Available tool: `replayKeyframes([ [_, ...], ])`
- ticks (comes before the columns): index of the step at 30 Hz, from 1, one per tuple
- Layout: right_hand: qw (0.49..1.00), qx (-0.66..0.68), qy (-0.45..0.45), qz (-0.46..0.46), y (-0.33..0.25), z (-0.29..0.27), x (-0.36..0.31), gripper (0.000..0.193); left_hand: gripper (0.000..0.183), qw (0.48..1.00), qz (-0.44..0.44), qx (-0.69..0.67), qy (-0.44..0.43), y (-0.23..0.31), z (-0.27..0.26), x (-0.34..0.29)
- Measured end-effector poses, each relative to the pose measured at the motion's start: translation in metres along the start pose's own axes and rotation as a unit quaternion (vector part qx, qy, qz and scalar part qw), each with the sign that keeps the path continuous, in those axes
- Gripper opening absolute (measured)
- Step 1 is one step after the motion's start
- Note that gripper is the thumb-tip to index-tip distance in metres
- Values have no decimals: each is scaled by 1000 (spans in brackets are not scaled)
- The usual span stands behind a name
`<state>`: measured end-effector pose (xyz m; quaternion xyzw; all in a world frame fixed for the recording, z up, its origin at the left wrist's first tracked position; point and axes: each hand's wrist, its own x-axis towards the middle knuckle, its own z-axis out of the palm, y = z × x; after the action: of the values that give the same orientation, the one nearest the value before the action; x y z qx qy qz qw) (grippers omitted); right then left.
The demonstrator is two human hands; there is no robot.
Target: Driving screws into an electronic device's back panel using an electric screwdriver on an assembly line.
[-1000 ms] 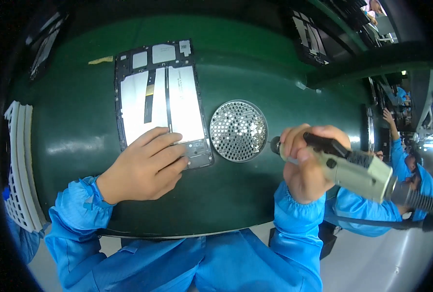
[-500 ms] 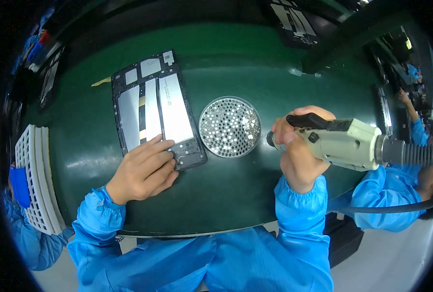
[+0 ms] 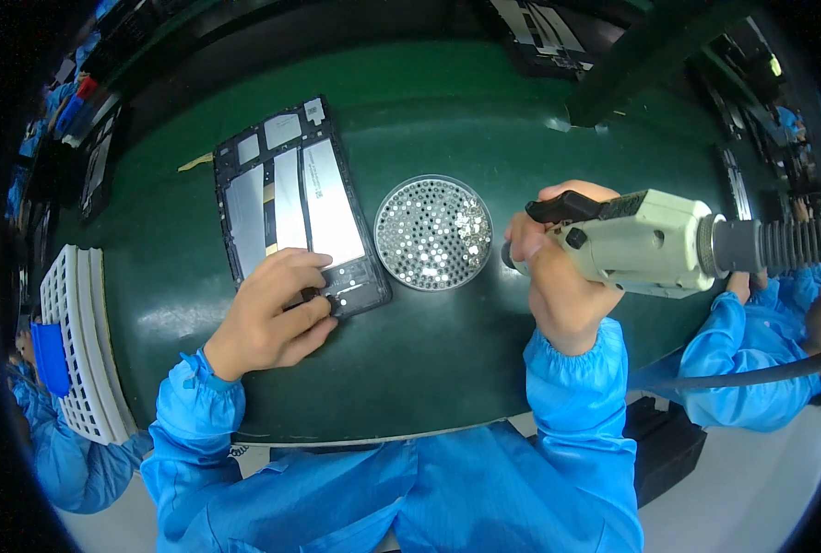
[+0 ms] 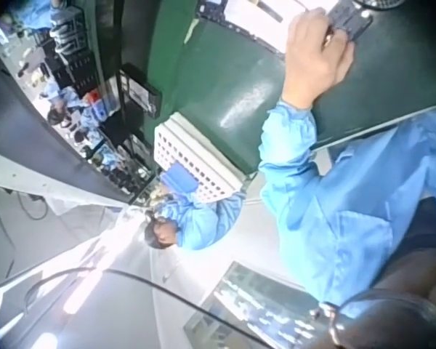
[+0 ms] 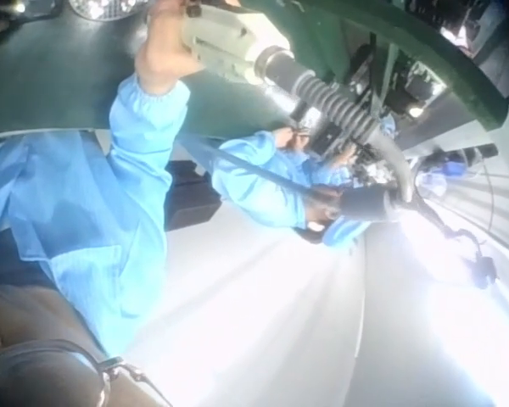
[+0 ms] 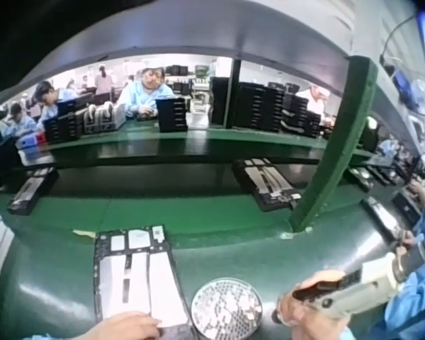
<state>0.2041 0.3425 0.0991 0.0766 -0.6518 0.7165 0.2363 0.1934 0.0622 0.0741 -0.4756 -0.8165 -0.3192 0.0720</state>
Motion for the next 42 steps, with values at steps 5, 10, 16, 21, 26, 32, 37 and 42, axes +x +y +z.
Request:
replayKeyframes([
  [5, 1000, -3, 7, -5, 1, -5, 4, 34, 24, 999, -43, 15, -27, 7, -6, 1],
  [10, 996, -63, 54, 13, -7, -10, 10, 33, 30, 981, -86, 174, -4, 20, -4, -19],
  [16, 994, -50, 71, 60, -4, -16, 11, 31, 24, 941, -120, 314, 42, -65, -31, 12],
  [21, 989, -134, 60, 7, 8, -31, 14, 32, 14, 912, -200, 355, 49, -143, -54, 56],
  [26, 992, -78, 81, 55, 7, -35, 16, 39, 25, 954, -148, 242, 95, -134, -9, 137],
  [32, 988, -83, 95, 90, 10, -31, 22, 32, 48, 977, -103, 166, 80, -159, 70, 241],
  [37, 990, -80, 80, 88, 6, -31, 19, 32, 59, 977, -66, 199, 41, -162, 124, 291],
  [42, 988, -85, 97, 83, 5, -33, 20, 32, 55, 952, -58, 301, 13, -154, 126, 310],
])
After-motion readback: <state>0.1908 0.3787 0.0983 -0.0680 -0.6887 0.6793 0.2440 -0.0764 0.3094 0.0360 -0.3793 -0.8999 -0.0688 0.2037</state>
